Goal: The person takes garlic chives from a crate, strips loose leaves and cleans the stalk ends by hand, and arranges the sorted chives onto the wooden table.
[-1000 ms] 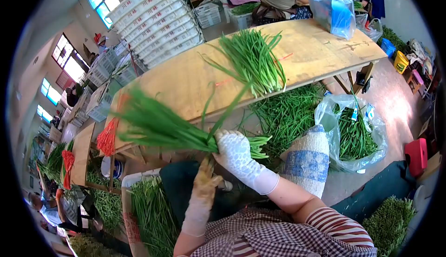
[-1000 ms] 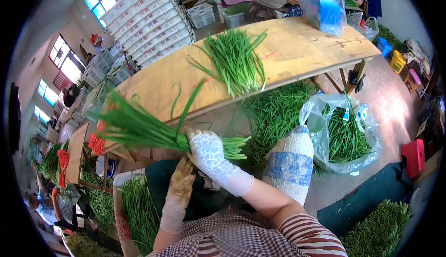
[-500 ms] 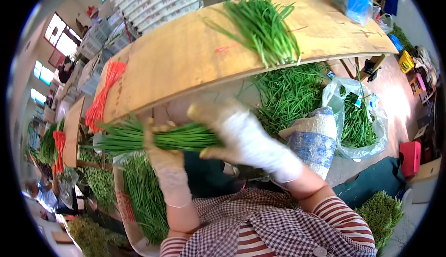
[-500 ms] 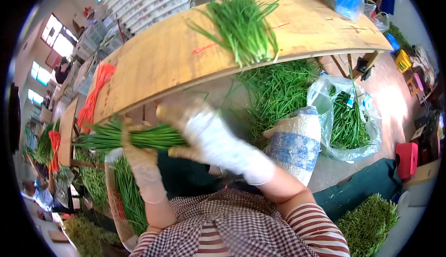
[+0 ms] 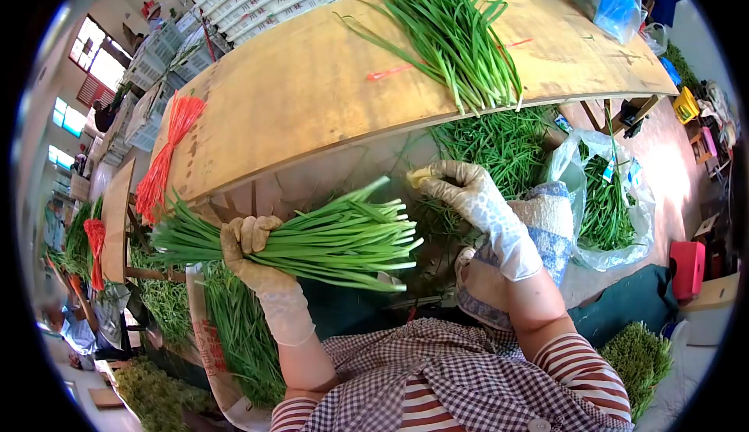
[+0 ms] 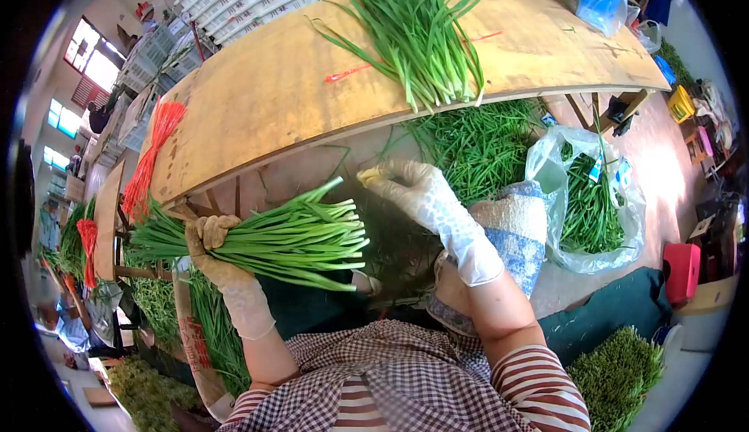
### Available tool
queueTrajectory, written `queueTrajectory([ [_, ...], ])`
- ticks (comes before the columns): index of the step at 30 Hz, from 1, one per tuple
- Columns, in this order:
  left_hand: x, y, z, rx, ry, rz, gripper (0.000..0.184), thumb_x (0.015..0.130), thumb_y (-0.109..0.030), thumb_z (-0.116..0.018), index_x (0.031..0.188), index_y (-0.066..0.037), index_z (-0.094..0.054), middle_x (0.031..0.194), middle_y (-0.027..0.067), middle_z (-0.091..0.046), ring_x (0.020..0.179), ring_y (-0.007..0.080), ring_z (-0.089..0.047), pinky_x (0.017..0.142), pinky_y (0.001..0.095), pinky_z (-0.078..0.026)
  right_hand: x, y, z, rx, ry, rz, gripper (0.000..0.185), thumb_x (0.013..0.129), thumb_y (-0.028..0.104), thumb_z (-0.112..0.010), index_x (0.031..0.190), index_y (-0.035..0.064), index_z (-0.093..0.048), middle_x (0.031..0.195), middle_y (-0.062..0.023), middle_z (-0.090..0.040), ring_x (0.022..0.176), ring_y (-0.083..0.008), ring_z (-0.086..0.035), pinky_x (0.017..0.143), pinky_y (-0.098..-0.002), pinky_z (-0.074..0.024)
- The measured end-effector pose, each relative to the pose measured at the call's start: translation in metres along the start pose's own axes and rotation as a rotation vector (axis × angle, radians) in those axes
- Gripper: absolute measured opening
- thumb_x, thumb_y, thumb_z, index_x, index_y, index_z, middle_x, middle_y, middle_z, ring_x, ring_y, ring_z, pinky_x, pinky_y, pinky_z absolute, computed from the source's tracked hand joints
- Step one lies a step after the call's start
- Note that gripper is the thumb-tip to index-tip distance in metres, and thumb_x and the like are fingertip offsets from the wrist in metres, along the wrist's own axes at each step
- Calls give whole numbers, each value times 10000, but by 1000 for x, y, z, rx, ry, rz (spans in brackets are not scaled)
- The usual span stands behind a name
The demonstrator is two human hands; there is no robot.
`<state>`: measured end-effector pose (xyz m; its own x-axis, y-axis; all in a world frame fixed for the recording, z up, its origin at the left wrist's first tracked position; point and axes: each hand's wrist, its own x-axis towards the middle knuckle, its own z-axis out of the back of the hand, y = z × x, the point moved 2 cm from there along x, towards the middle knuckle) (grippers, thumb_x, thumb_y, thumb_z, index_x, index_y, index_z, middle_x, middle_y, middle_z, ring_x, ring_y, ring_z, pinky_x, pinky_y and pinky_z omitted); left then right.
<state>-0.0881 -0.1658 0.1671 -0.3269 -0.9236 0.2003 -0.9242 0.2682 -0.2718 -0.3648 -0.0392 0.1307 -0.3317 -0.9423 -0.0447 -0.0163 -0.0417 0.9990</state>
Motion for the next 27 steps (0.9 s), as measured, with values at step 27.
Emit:
queueTrajectory([
  [27,1,-25,4,108,-28,-129,323,911,-215,-597,637,-135,-447,519,-44,-380,533,130,-427,752,335,-460,-13,14,-28,-40,225,8,224,805,129,-741,982,2,-689,935,-81,-702,888,-145,-640,842,-277,-493],
])
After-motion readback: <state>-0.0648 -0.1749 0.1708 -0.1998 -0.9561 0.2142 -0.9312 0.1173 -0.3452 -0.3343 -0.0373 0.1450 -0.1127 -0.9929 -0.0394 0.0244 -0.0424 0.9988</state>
